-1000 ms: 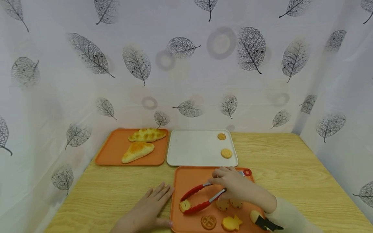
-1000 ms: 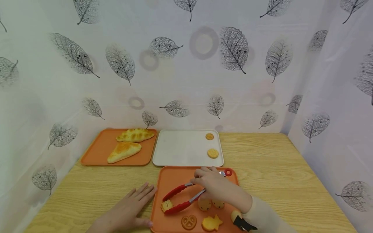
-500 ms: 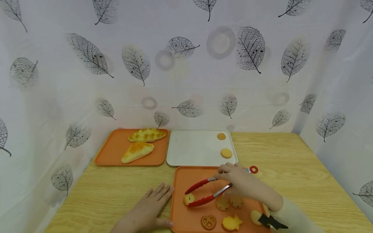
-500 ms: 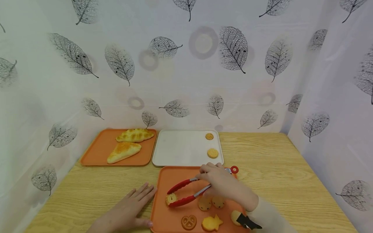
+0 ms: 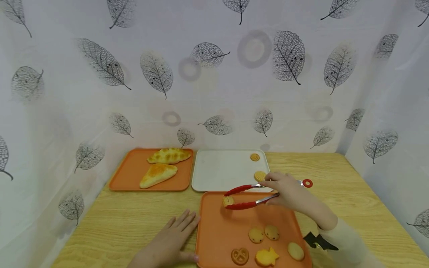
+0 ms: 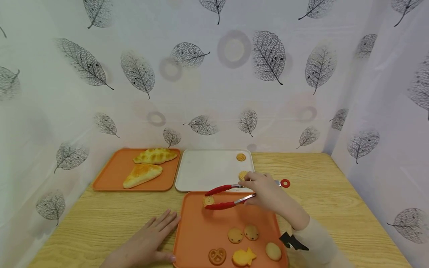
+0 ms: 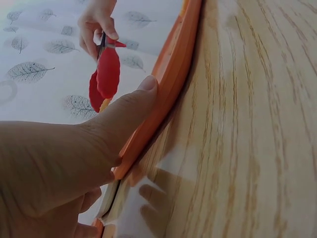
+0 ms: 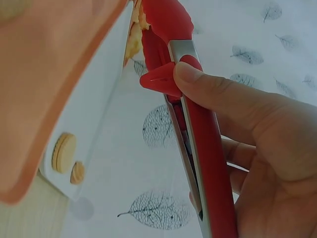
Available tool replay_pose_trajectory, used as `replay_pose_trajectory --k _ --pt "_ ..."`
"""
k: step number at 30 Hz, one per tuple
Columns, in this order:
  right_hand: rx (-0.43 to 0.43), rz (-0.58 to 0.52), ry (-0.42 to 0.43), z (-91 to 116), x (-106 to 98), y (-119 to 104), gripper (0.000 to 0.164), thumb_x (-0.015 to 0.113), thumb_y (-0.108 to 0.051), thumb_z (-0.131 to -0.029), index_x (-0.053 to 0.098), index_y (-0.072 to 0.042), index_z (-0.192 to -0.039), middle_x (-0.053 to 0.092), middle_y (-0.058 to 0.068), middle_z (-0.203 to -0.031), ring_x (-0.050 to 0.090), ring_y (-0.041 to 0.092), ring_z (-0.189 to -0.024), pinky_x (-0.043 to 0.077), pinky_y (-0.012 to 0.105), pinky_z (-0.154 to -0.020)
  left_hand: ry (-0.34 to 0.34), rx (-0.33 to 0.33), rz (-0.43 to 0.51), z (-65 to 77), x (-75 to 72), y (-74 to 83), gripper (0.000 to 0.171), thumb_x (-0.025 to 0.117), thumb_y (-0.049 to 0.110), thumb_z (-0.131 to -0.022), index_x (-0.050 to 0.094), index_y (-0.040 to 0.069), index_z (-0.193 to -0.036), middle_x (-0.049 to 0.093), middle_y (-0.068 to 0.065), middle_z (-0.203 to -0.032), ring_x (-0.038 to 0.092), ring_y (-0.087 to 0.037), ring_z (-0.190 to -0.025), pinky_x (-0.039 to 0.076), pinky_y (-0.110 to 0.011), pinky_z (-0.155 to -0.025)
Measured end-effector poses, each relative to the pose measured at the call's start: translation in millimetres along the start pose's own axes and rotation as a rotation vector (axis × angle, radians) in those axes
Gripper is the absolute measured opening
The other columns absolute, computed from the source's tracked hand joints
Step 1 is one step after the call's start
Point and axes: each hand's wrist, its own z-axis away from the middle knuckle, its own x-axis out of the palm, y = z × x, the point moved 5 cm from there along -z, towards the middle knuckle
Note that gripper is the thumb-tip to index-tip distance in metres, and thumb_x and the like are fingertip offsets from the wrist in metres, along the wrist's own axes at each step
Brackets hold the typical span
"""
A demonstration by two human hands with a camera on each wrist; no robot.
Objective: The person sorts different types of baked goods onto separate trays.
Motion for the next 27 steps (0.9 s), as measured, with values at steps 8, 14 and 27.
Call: replay_pose_trajectory --k 8,14,27 --pt "0.093 -0.02 0.058 -10 -5 38 0.051 0.09 -0.023 -0.064 0.074 -0.006 -0.109 0.064 0.005 -0.096 0.057 0.018 -0.081 0.038 0.036 -0.067 0.035 0.033 -0.014 -0.7 -0.7 -0.3 0.108 0.051 0.079 -0.075 0.023 0.016 -0.157 0.019 -0.006 -0.164 0.014 -0.031 -0.152 0.023 -0.064 -0.114" --pt "0.157 0.004 0.039 -18 -3 66 0.051 0.088 -0.023 -0.066 0.073 -0.001 -0.109 0.063 0.011 -0.096 0.057 0.023 -0.078 0.044 0.035 -0.06 0.041 0.039 -0.045 -1.1 -0.8 -0.2 0.113 0.052 0.082 -0.07 0.023 0.015 -0.157 0.02 -0.006 -0.164 0.014 -0.031 -0.152 0.024 -0.063 -0.115" --pt "0.414 -0.023 -0.155 -48 33 111 0.058 0.079 -0.03 -0.08 0.063 -0.003 -0.129 0.06 0.02 -0.113 0.053 0.039 -0.105 0.042 0.056 -0.077 0.006 0.035 -0.022 -1.0 2.5 -1.6 0.112 0.052 0.081 -0.072 0.018 0.017 -0.158 0.018 -0.006 -0.164 0.014 -0.032 -0.152 0.025 -0.064 -0.114"
